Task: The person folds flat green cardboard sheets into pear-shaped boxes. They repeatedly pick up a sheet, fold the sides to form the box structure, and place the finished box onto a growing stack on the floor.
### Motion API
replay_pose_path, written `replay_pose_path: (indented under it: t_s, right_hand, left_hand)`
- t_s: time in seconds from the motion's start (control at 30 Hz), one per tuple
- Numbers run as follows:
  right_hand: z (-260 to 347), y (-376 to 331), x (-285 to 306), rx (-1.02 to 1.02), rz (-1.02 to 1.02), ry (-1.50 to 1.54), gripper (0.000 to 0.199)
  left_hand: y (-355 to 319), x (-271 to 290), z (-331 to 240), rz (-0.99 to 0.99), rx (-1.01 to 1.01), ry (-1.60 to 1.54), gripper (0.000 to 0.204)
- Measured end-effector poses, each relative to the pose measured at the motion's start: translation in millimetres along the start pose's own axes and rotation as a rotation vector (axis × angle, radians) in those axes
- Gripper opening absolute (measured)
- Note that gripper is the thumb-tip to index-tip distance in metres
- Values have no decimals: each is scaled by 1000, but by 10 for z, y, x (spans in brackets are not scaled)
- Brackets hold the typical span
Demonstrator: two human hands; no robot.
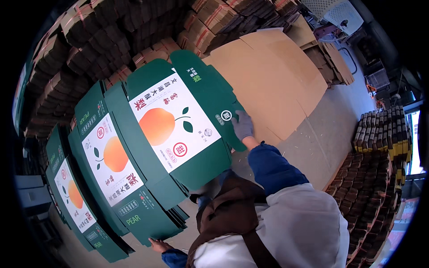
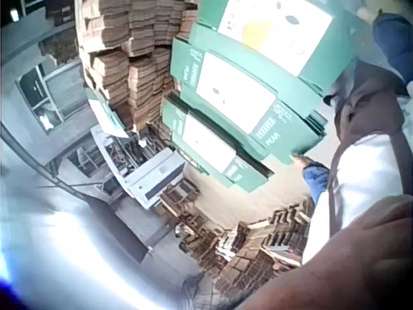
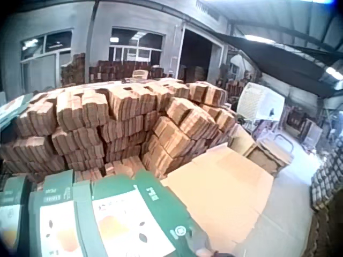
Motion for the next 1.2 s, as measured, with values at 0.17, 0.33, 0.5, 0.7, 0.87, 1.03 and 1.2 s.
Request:
replay_pose_path:
  t_s: [0.17,0.33,0.5,0.7,0.87,1.03,1.2]
  right_hand:
    - [-2948,-12,1382,-965,-5,56,69]
    - [-4886,117,1772,-854,-244,199,62]
    - [-5212,476,1782,-931,37,311,58]
    - [-5138,213,2501,-891,-244,156,52]
    - [-4677,432,2293,-863,-252,839,40]
    - [-3398,848,3342,-417,-383,772,38]
    - [-1107,430,5735,180,-667,305,43]
  left_hand:
    - [-396,-922,-803,-341,-461,1234,56]
    - [-327,-2202,-696,91,-645,1462,54]
    - [256,-2248,-674,282,-389,1423,61]
    - [284,-2427,-544,312,-313,1518,59]
    - [105,-2523,-557,373,-368,1459,58]
    - [41,-2477,-624,222,-360,1589,74]
    - [-200,-2704,-513,182,-421,1564,77]
Point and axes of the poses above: each hand's wrist, its own y-axis towards the middle knuckle, its own x-axis out of the back of the hand, z = x × y, the point moved 10 cm from there along y, towards the middle knuckle, and after that the axes turned 13 degrees about z, right-handed, at the moved point
